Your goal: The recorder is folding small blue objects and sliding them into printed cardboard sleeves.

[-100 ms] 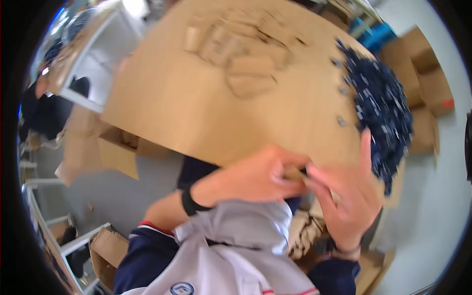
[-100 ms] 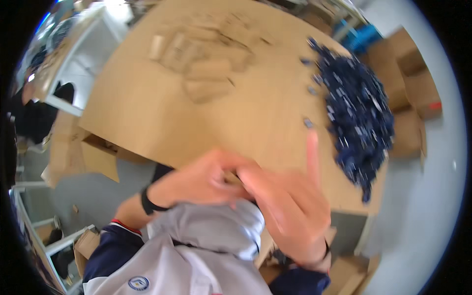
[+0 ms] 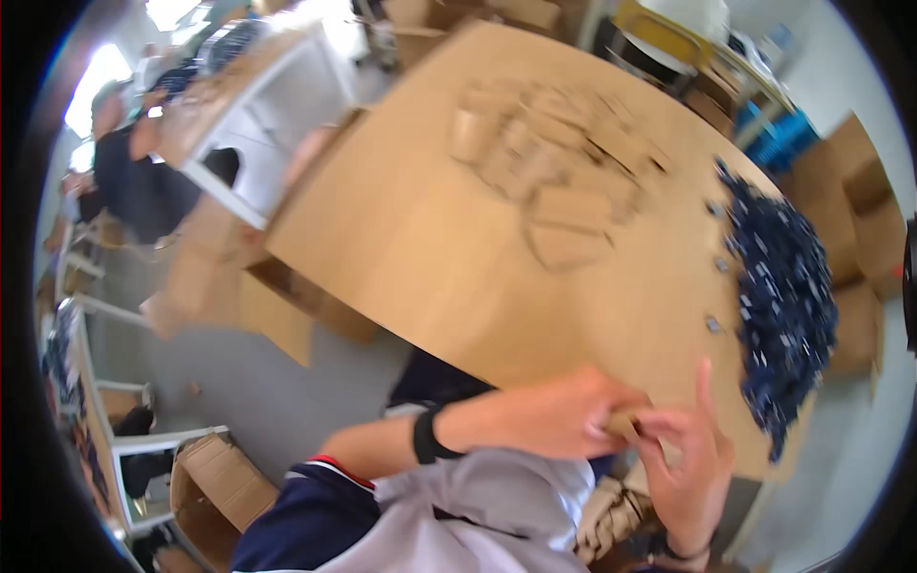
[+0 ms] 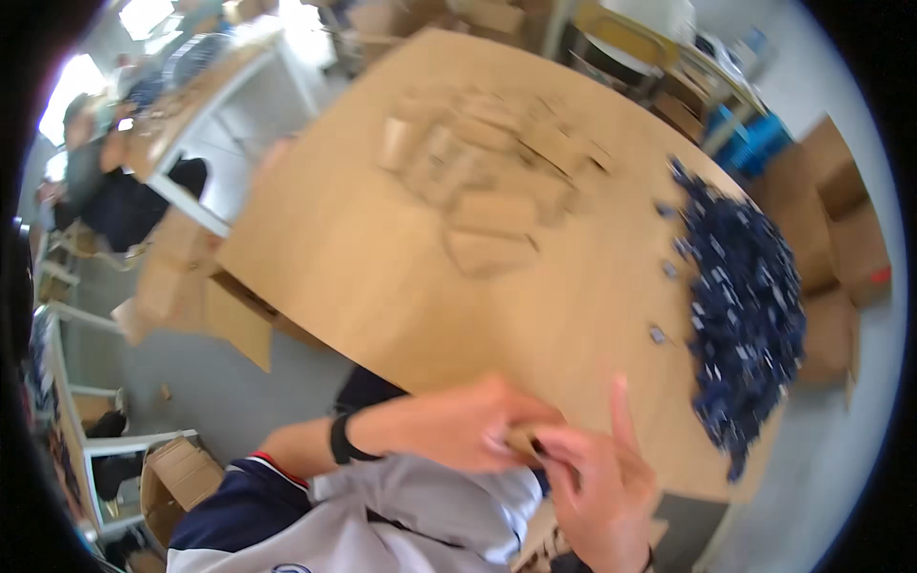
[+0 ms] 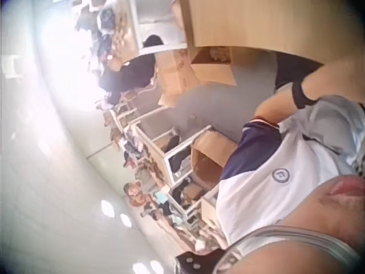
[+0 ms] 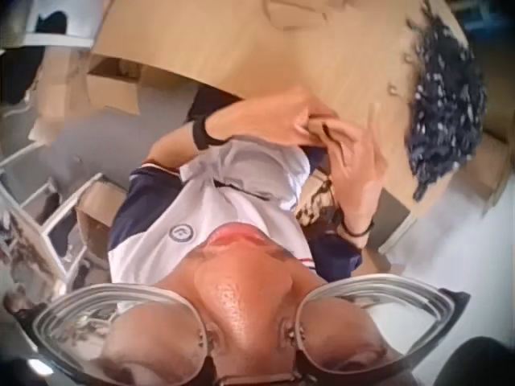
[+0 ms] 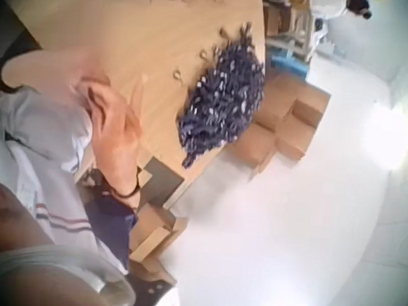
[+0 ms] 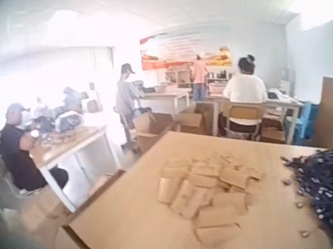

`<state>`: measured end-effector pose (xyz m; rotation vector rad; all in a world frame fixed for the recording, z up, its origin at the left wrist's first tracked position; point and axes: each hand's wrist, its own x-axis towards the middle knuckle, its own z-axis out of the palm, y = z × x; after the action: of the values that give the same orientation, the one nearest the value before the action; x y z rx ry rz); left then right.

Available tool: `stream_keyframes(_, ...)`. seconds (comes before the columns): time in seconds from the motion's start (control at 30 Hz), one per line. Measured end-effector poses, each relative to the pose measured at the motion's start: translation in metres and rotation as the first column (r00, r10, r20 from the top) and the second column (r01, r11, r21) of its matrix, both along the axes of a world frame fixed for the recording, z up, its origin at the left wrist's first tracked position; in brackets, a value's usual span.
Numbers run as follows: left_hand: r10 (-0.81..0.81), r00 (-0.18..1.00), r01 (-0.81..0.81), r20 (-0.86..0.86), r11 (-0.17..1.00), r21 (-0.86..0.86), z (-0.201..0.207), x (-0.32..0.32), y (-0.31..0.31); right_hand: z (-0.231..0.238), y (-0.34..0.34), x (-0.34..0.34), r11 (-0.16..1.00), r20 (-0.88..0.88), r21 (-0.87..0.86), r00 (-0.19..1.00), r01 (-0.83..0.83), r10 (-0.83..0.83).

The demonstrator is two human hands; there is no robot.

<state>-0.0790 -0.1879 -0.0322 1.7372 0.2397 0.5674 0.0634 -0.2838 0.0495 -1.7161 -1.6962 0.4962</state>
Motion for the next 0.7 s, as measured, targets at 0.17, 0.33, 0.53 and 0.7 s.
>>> stream_keyframes(0.17, -0.170, 0.974, 0.149, -0.151, 0.979, -0.140, 0.009, -0.006, -0.006, 0.004, 0.005, 0.025, 0.881, 0.258, 0.191, 0.888, -0.433, 0.380)
stream_keyframes(0.33, -0.050, 0.964, 0.195, 0.260, 0.801, -0.566, 0.020, -0.004, -0.015, -0.037, -0.028, 0.039, 0.902, -0.072, 0.432, 0.997, -0.004, 0.039)
stream_keyframes(0.53, 0.055, 0.843, 0.399, 0.535, 0.602, -0.691, 0.048, 0.010, -0.018, -0.046, -0.012, 0.000, 0.800, 0.040, 0.597, 0.998, -0.054, 0.038)
stream_keyframes(0.7, 0.256, 0.928, -0.114, 0.272, 0.888, -0.446, 0.075, -0.001, -0.036, -0.027, -0.015, -0.011, 0.734, -0.207, 0.653, 0.976, 0.185, -0.062)
